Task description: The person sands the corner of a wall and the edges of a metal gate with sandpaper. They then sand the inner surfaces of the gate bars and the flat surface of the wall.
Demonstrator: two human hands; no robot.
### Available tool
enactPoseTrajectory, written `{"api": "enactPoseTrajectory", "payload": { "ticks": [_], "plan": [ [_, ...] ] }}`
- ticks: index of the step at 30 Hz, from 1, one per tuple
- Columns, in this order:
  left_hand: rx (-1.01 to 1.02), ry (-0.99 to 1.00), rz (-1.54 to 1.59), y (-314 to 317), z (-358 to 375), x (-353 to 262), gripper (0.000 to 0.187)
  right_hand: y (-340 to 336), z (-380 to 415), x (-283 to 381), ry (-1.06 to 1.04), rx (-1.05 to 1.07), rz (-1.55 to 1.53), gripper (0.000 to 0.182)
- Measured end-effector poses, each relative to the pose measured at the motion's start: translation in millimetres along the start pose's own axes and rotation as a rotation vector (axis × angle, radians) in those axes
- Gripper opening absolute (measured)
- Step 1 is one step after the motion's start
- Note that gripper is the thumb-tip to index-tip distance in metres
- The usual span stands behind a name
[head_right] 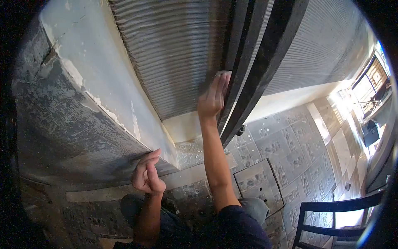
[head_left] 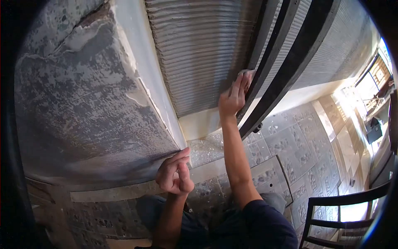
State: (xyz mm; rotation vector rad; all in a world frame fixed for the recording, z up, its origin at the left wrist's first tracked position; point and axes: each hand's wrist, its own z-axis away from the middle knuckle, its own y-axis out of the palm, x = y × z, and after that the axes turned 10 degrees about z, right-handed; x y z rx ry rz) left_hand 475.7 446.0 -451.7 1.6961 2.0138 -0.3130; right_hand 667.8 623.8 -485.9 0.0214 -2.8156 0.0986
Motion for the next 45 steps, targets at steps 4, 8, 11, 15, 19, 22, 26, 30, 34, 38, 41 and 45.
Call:
{"api": "enactPoseTrajectory", "payload": {
  "ticks": [4, 8, 11, 15, 19, 22, 26, 30, 34, 38, 41, 45],
  "plan": [
    [0.067, 0.015, -0.046, -8, -3, 0, 0.015, 13, -3, -7, -0.048, 0.026, -0.037, 0.050],
    [0.066, -0.021, -0.039, -15, 1, -1, 0.025, 3, 21, -5, 0.032, 0.100, -0.096, 0.057],
    [0.048, -0.089, -0.054, -18, 4, -1, 0.025, 3, 30, -10, 0.078, 0.188, -0.119, 0.060],
    [0.019, -0.060, -0.021, -14, 1, -4, 0.015, 14, 27, -15, 0.055, 0.156, -0.043, 0.058],
    [0.080, -0.066, -0.032, -13, 3, -5, 0.020, 15, 15, -10, 0.093, 0.117, -0.036, 0.056],
    [0.114, -0.097, -0.057, -13, 5, -1, 0.021, 13, 35, -10, 0.133, 0.115, -0.049, 0.055],
    [0.042, -0.132, -0.011, -8, 11, 6, 0.017, 11, 59, -18, 0.134, 0.102, -0.034, 0.054],
    [0.059, -0.135, 0.000, -7, 13, 0, 0.018, 13, 32, -15, -0.008, 0.038, 0.001, 0.057],
    [0.116, -0.113, -0.021, -11, 16, 4, 0.018, 8, -2, 3, 0.130, 0.112, -0.041, 0.058],
    [0.083, -0.145, -0.068, -13, 17, 8, 0.017, 2, 35, -4, 0.105, 0.158, 0.007, 0.057],
    [-0.003, -0.144, -0.016, -11, 15, 5, 0.018, 11, 44, -3, 0.202, 0.131, 0.036, 0.055],
    [0.054, -0.119, -0.017, -16, 15, -6, 0.019, -3, -29, 17, 0.255, 0.095, -0.197, 0.056]
  ]
}}
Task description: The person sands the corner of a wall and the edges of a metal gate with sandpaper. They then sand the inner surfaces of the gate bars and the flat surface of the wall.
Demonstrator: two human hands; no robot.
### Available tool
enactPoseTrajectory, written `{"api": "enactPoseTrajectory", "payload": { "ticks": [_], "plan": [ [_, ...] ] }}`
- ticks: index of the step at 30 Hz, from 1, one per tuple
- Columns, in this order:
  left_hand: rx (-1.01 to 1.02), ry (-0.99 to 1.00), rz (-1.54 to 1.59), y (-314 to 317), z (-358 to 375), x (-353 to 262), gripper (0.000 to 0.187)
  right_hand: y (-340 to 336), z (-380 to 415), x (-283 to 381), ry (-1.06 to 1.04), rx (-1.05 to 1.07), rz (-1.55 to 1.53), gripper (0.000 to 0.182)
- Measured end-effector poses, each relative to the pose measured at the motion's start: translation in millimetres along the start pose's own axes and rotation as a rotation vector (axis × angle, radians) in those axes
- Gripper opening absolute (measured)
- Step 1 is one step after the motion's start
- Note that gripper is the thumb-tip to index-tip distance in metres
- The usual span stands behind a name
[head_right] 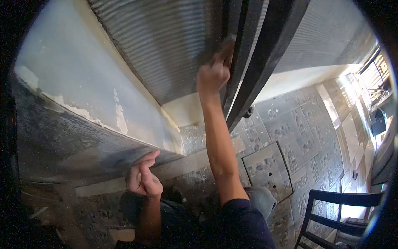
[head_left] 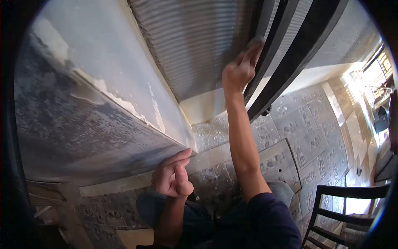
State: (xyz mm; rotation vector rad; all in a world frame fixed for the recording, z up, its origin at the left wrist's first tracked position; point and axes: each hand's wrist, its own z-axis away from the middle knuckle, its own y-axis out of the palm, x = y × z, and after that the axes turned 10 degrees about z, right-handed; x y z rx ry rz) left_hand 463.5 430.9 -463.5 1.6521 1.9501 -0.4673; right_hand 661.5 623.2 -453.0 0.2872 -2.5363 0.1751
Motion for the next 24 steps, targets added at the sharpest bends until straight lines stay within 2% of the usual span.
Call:
{"api": "enactPoseTrajectory", "payload": {
  "ticks": [3, 6, 9, 11, 15, 17, 19, 23, 24],
  "plan": [
    [0.037, 0.054, -0.032, 0, -2, 2, 0.019, -2, 15, -9, -0.054, 0.010, 0.056, 0.056],
    [-0.010, 0.062, -0.024, 2, -4, 8, 0.020, -2, 54, -34, -0.042, 0.059, 0.143, 0.056],
    [-0.121, -0.028, 0.058, 5, -5, 1, 0.021, 2, 47, -29, 0.012, 0.110, 0.184, 0.055],
    [-0.056, 0.035, 0.035, 4, -3, -3, 0.021, -1, 25, -16, -0.066, 0.085, 0.174, 0.054],
    [0.035, 0.074, -0.011, 3, -3, -5, 0.020, -8, 13, -3, -0.026, 0.105, 0.090, 0.051],
    [0.028, 0.077, -0.022, 4, -5, -2, 0.019, -9, 43, -22, -0.041, 0.104, 0.096, 0.051],
    [-0.004, 0.073, -0.009, 3, -5, -2, 0.019, -3, 72, -42, -0.009, 0.194, 0.250, 0.051],
    [-0.062, 0.034, 0.051, 4, -5, -6, 0.019, 1, 35, -15, -0.004, 0.110, 0.171, 0.050],
    [-0.060, 0.024, 0.043, 3, -4, -6, 0.019, 1, 14, -6, -0.086, 0.043, 0.130, 0.051]
  ]
}}
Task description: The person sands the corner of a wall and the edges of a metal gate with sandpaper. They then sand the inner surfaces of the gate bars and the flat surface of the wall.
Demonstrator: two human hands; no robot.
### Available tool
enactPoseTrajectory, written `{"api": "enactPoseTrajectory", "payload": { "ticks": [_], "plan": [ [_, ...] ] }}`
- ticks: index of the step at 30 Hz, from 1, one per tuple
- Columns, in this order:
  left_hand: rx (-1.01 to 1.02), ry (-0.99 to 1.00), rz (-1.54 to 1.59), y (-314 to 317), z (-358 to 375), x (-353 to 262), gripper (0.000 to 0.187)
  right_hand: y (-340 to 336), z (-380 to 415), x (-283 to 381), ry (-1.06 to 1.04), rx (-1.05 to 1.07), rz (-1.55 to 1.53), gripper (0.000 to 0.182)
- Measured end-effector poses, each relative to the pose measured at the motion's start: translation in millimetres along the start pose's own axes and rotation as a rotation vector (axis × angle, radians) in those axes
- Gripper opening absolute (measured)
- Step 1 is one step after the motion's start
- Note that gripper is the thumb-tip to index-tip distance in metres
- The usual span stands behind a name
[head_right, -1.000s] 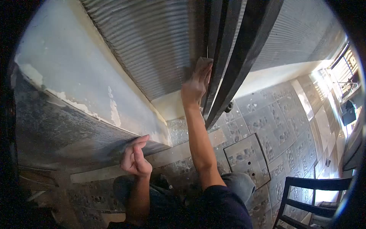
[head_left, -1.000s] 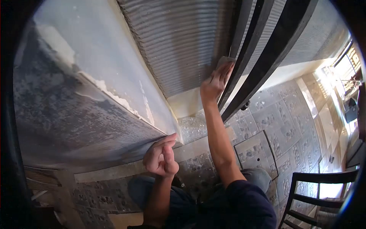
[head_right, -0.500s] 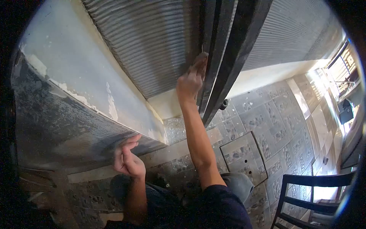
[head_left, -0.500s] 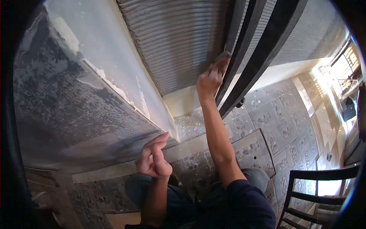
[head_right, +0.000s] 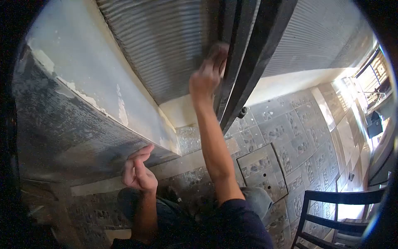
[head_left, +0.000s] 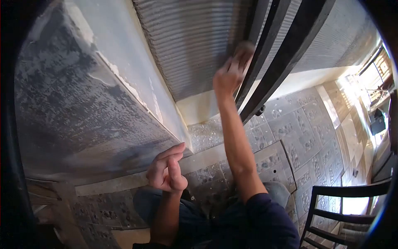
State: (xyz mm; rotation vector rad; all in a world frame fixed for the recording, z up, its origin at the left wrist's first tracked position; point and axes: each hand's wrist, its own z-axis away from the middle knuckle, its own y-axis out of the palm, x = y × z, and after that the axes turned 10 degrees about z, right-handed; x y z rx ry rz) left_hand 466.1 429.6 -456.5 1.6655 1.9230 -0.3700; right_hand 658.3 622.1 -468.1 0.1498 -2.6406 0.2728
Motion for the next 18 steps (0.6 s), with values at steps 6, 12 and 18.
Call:
{"api": "enactPoseTrajectory", "payload": {
  "ticks": [6, 12, 18],
  "plan": [
    [0.093, 0.037, -0.073, -7, -1, 8, 0.020, 0, 21, -11, 0.064, 0.002, -0.027, 0.051],
    [0.008, 0.009, 0.009, -5, -5, 2, 0.021, -3, 32, -16, 0.164, 0.106, 0.024, 0.052],
    [0.086, 0.017, -0.047, -4, 0, 7, 0.022, -10, 20, -9, 0.106, 0.076, -0.046, 0.054]
  ]
}}
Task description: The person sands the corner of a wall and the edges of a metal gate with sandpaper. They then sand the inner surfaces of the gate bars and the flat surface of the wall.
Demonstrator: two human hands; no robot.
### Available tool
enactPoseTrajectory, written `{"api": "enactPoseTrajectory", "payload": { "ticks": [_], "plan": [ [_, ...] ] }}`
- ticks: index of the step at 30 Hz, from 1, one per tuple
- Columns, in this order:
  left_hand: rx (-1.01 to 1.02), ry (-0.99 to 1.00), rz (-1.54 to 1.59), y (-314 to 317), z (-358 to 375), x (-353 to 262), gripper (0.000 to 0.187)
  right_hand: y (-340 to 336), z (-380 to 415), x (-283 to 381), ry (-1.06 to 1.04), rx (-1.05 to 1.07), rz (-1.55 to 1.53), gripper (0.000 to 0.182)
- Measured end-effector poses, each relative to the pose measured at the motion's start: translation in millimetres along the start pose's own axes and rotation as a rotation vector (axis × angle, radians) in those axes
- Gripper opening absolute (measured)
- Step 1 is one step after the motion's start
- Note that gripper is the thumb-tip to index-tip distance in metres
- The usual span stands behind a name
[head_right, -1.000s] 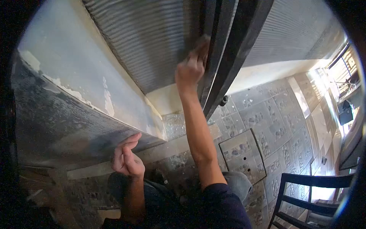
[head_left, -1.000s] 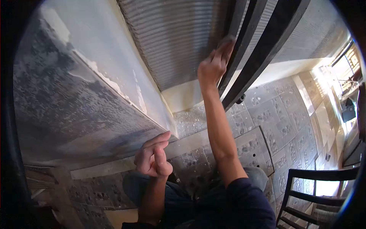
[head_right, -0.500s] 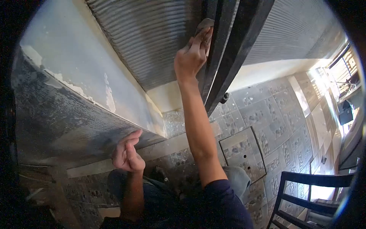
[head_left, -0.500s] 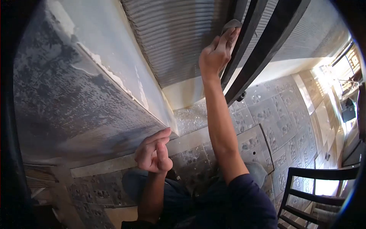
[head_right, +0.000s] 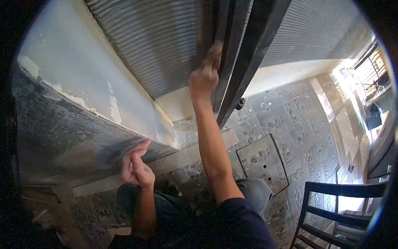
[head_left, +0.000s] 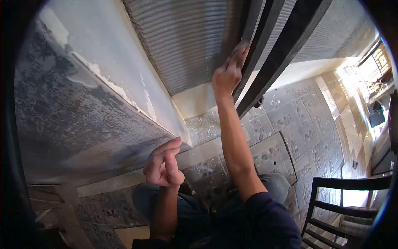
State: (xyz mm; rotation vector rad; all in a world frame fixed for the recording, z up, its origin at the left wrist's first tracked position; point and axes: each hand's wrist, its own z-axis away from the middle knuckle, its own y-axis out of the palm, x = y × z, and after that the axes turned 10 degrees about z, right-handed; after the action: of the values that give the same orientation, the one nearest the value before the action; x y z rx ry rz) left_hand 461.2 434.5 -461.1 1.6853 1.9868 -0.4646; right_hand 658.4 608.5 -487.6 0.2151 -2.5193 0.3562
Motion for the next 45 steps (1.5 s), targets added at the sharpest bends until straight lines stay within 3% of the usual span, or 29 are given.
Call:
{"api": "enactPoseTrajectory", "payload": {
  "ticks": [5, 13, 15, 17, 22, 30, 33, 34, 35, 37, 39, 41, 42, 43, 44, 45],
  "plan": [
    [-0.054, 0.006, 0.039, 3, -4, 2, 0.022, 12, 31, -17, 0.059, 0.124, 0.143, 0.055],
    [-0.014, 0.026, 0.061, 0, 0, 0, 0.023, 8, -23, 10, -0.011, -0.018, 0.032, 0.052],
    [-0.036, -0.067, 0.016, -2, 3, 0, 0.023, 9, -30, 14, -0.002, -0.089, -0.045, 0.051],
    [0.010, -0.077, -0.019, -4, 2, 4, 0.022, 6, -3, 14, 0.060, -0.038, -0.065, 0.049],
    [-0.055, -0.072, 0.047, 4, 2, 9, 0.022, 20, 111, -36, 0.066, 0.154, 0.257, 0.048],
    [0.013, -0.107, 0.086, 9, 7, 7, 0.022, -10, 221, -54, 0.210, 0.241, 0.112, 0.051],
    [0.101, -0.219, 0.118, 23, 6, 6, 0.018, -35, 254, -52, 0.231, 0.383, 0.037, 0.048],
    [0.161, -0.329, 0.124, 26, 11, 8, 0.016, -47, 261, -54, 0.246, 0.520, 0.035, 0.048],
    [0.226, -0.407, 0.097, 34, 14, 12, 0.018, -57, 266, -57, 0.264, 0.652, 0.034, 0.047],
    [0.293, -0.538, 0.040, 59, 27, 32, 0.025, -71, 262, -71, 0.162, 0.712, 0.037, 0.040],
    [0.279, -0.611, 0.005, 82, 57, 63, 0.031, -74, 242, -93, -0.130, 1.099, 0.063, 0.034],
    [0.335, -0.431, -0.268, 101, 79, 85, 0.044, -70, 207, -117, -0.450, 1.468, 0.089, 0.030],
    [0.324, -0.442, -0.265, 101, 88, 86, 0.044, -72, 191, -128, -0.617, 1.647, 0.103, 0.029],
    [0.536, -0.673, -0.323, 102, 94, 87, 0.049, -76, 173, -135, -0.795, 1.818, 0.120, 0.029],
    [0.755, -0.895, -0.374, 102, 97, 89, 0.054, -91, 128, -117, -0.747, 1.905, 0.264, 0.027],
    [0.748, -0.894, -0.368, 101, 101, 93, 0.054, -106, 87, -100, -0.690, 1.984, 0.411, 0.026]
  ]
}}
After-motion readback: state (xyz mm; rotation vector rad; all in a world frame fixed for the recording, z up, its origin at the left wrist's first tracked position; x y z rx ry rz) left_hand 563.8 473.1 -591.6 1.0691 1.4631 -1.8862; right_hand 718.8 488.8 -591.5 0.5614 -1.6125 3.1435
